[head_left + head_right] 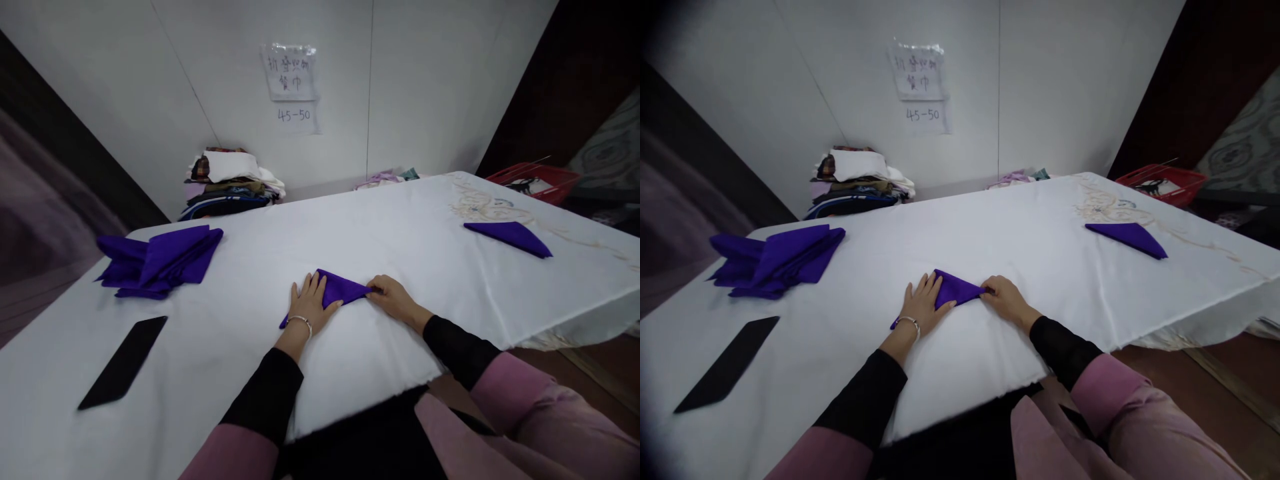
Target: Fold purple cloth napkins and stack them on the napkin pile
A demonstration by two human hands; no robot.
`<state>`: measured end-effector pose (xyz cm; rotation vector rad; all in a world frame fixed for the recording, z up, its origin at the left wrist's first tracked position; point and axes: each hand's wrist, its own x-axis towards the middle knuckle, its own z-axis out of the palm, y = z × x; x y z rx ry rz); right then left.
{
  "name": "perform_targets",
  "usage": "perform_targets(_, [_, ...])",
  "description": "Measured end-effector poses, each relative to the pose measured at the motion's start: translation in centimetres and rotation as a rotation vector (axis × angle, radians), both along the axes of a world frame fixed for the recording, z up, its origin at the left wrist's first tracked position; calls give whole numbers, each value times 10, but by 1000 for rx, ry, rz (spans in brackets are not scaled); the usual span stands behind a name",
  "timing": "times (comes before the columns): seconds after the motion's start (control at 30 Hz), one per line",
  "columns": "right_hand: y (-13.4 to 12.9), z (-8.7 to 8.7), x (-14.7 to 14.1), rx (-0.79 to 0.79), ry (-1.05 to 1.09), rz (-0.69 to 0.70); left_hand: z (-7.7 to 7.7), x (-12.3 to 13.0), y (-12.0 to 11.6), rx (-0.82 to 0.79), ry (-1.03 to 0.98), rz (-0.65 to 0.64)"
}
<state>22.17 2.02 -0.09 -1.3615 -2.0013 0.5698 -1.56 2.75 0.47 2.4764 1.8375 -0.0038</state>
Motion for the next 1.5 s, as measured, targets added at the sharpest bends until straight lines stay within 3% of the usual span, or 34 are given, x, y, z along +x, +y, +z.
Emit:
perform_targets(0.37, [-2,5,1,-30,61,82,-2,-1,0,11,-5,-16])
perform_targets(0.83, [-1,3,1,-13,50,33,-1,-1,1,-4,13,-12])
perform_targets(1.5, [-3,6,4,-40,90,91,2,0,0,-29,-3,-13])
